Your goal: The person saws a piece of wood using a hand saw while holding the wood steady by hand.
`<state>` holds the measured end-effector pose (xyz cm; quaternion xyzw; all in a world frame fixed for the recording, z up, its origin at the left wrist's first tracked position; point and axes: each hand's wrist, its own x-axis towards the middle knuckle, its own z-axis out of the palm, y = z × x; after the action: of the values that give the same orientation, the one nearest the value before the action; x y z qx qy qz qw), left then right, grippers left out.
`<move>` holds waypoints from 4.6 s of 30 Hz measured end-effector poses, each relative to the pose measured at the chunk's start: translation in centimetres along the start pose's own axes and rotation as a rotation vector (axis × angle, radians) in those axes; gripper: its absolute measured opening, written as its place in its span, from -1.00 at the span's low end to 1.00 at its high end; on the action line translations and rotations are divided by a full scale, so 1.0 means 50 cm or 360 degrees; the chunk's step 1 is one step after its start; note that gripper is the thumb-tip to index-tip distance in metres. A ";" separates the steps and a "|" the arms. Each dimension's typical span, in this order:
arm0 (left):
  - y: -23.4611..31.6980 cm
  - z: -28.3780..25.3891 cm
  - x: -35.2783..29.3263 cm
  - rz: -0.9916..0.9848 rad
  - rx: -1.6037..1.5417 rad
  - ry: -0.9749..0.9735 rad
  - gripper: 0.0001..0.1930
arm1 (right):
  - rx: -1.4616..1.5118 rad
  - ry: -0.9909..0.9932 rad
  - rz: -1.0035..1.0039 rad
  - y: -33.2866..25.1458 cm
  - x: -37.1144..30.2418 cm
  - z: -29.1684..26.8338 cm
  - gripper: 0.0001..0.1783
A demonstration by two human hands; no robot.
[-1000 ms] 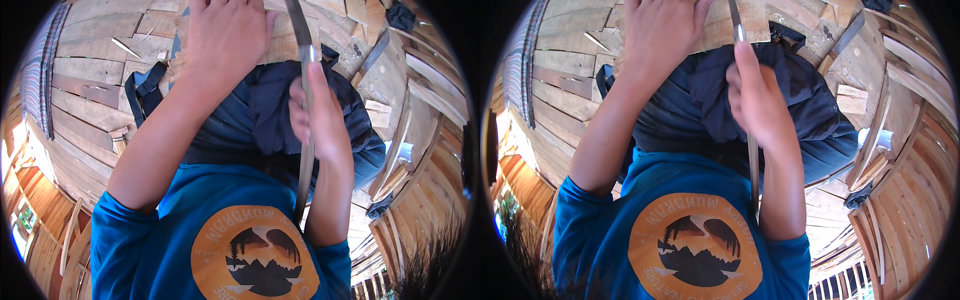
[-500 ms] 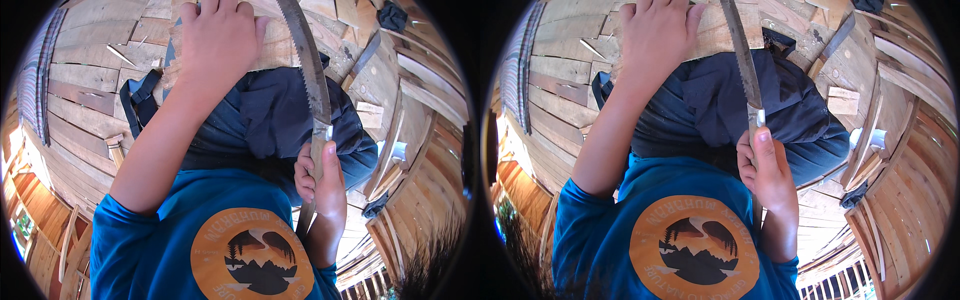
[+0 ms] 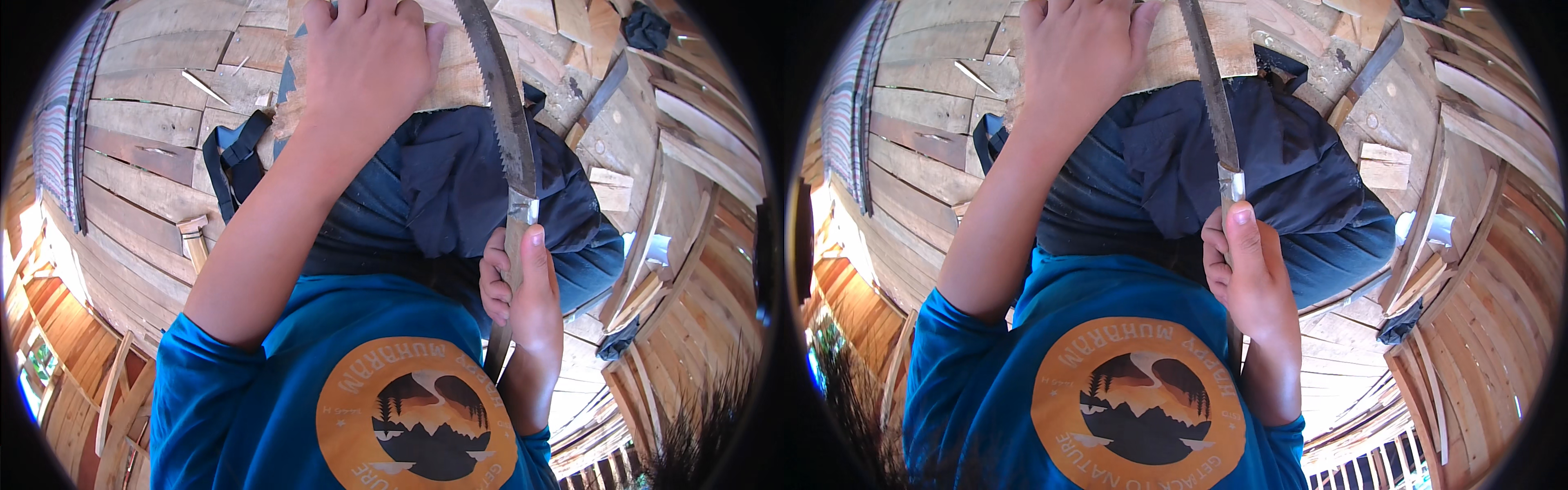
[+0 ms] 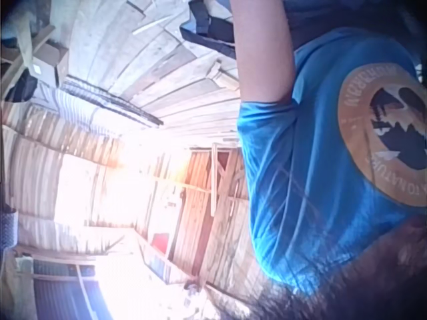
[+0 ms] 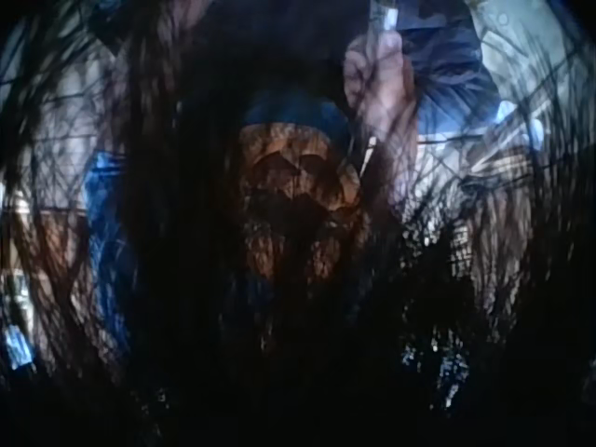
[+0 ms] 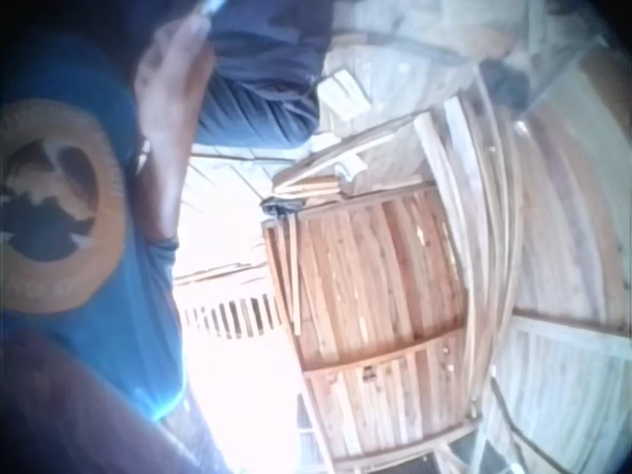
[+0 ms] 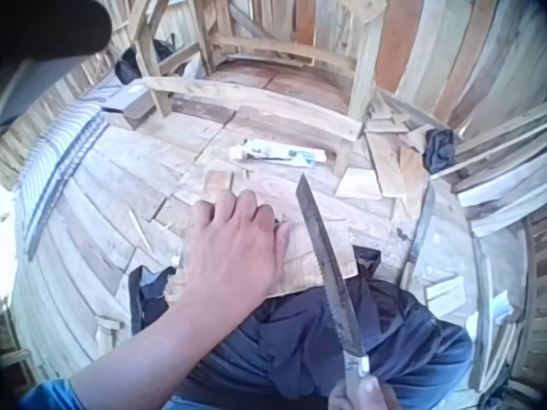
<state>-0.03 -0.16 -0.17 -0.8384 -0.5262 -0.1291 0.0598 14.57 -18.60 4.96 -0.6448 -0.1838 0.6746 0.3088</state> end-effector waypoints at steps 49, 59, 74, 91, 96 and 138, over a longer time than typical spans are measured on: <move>0.034 0.003 -0.011 -0.0045 0.0016 0.0180 -0.67 | 0.0121 0.0007 0.0083 0.010 0.005 -0.004 -0.30; 0.034 0.017 -0.018 0.0035 0.0134 0.0210 -0.66 | 0.0034 0.0037 0.0091 -0.032 0.097 0.025 -0.34; 0.018 0.033 -0.031 0.0022 -0.0087 0.0342 -0.53 | 0.0117 0.0034 -0.0046 0.003 -0.021 -0.047 -0.33; -0.079 -0.179 0.027 0.0126 -0.0344 -0.0582 -0.78 | 0.0118 -0.0205 -0.0651 -0.049 -0.004 -0.055 -0.49; -0.059 -0.161 0.014 -0.0011 -0.0711 -0.0866 -0.62 | -0.0217 -0.0148 -0.0733 -0.013 0.014 -0.049 -0.39; -0.147 -0.124 0.109 0.0107 -0.0395 -0.0622 -0.51 | -0.1187 0.0470 -0.1182 -0.093 0.087 0.029 -0.70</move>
<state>-5.31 6.35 7.04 -0.8654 -0.4797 -0.0259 -0.1425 14.06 -12.11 4.83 -0.6901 -0.5807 0.3115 0.2992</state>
